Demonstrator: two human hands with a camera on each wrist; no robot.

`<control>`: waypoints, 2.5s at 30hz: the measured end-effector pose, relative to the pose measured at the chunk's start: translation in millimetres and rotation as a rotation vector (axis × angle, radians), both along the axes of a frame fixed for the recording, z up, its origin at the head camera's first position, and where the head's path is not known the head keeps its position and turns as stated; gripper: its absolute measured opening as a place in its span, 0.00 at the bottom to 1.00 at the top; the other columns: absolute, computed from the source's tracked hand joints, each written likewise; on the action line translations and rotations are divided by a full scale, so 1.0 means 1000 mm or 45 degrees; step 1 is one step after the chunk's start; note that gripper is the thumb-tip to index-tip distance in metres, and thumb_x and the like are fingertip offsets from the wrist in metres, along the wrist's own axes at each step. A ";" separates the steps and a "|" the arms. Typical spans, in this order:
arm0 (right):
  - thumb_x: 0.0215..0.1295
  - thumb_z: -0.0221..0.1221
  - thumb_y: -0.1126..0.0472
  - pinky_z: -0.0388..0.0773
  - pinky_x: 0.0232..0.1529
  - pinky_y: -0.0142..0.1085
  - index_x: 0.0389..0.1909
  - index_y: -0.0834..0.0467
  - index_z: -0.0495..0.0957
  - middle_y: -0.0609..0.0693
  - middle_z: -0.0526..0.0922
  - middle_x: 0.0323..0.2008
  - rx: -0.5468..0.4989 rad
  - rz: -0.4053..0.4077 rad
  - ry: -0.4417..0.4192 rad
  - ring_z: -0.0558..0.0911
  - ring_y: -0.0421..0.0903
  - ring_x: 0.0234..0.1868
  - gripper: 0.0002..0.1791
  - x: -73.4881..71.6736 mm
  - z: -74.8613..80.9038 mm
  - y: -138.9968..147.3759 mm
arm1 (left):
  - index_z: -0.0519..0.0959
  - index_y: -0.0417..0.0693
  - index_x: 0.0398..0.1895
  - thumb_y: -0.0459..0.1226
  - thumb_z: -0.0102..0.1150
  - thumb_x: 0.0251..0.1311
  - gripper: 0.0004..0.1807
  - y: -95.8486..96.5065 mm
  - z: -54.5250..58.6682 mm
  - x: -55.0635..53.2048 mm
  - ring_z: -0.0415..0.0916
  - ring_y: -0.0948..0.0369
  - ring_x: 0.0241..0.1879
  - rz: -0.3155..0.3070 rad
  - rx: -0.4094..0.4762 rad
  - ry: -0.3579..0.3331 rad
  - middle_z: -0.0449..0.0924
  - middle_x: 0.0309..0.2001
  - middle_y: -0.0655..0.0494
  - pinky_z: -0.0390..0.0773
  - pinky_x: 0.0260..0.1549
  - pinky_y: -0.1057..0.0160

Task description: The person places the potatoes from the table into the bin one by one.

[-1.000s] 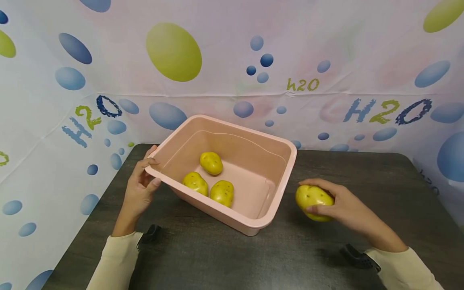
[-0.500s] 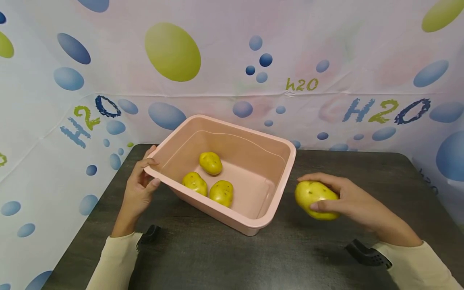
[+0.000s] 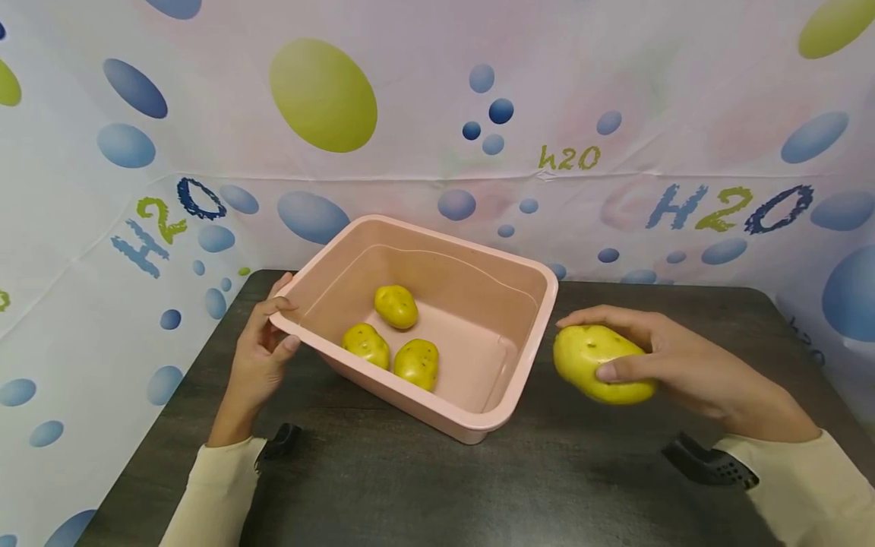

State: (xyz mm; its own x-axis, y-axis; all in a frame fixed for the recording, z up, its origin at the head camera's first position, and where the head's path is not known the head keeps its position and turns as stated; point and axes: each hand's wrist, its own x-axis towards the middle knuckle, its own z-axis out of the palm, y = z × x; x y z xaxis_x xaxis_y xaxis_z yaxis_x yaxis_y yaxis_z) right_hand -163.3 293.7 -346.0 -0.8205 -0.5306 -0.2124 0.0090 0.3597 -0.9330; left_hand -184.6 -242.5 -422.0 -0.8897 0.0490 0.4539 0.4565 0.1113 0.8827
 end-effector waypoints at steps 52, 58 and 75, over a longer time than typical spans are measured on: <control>0.77 0.57 0.59 0.86 0.44 0.39 0.73 0.52 0.65 0.52 0.70 0.60 -0.361 -0.271 -0.465 0.74 0.51 0.55 0.26 -0.096 0.045 -0.207 | 0.68 0.32 0.61 0.27 0.66 0.66 0.24 0.000 0.002 0.001 0.69 0.57 0.67 0.002 0.014 0.002 0.56 0.83 0.51 0.78 0.58 0.73; 0.75 0.61 0.59 0.81 0.57 0.40 0.66 0.54 0.70 0.51 0.72 0.59 -0.279 -0.316 -0.433 0.74 0.49 0.56 0.22 -0.100 0.037 -0.221 | 0.68 0.31 0.61 0.26 0.65 0.66 0.24 0.000 0.001 0.001 0.69 0.58 0.67 0.009 -0.004 0.009 0.56 0.83 0.50 0.77 0.59 0.73; 0.73 0.62 0.59 0.83 0.58 0.46 0.74 0.56 0.62 0.59 0.69 0.65 -0.010 -0.276 -0.514 0.75 0.52 0.55 0.32 -0.110 0.030 -0.217 | 0.68 0.30 0.61 0.26 0.65 0.67 0.24 0.000 0.001 -0.001 0.69 0.59 0.68 -0.019 0.017 0.023 0.55 0.83 0.49 0.77 0.59 0.74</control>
State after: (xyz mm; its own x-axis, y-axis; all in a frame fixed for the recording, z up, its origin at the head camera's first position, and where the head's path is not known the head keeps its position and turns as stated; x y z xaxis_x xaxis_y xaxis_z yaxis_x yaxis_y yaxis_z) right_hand -273.5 76.6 -315.5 -0.7653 -0.3584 -0.5347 0.4467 0.3024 -0.8420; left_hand -185.2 -242.6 -421.1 -0.8807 0.0560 0.4704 0.4737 0.0924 0.8758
